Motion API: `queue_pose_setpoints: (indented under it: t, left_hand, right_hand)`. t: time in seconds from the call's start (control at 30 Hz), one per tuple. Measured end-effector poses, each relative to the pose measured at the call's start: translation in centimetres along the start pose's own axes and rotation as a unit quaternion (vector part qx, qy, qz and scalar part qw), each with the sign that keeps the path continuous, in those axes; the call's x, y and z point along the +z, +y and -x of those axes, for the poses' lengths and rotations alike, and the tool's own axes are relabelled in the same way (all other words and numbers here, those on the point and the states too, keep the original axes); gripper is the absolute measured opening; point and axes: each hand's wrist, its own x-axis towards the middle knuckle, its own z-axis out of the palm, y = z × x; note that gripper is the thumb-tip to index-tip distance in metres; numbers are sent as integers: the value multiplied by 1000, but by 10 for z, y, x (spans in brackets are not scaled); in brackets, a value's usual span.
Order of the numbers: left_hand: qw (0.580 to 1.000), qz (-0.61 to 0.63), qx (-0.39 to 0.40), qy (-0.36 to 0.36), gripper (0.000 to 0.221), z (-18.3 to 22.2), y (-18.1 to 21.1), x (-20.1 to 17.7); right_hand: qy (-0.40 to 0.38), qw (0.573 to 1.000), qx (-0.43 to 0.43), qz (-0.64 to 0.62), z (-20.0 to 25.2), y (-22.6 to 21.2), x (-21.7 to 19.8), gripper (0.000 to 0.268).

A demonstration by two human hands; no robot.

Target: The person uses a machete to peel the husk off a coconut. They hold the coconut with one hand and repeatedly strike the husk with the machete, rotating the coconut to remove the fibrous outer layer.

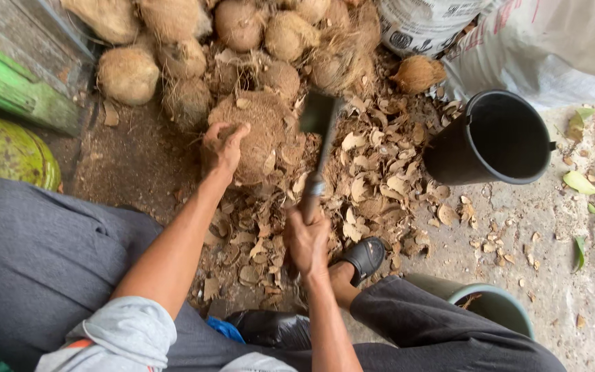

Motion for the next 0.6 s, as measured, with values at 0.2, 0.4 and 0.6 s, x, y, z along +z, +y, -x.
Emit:
queue_pose_setpoints:
  t: [0.2, 0.4, 0.6]
  left_hand:
    - [1000, -1, 4, -7, 61, -1, -5, 0]
    - [1000, 4, 1, -25, 60, 0, -2, 0]
    - [999, -18, 37, -24, 63, 2, -3, -2]
  right_hand:
    - [23, 996, -86, 16, -3, 19, 1, 29]
    - [3, 996, 7, 85, -3, 8, 1, 18]
    - [44, 983, -51, 169, -7, 4, 0, 27]
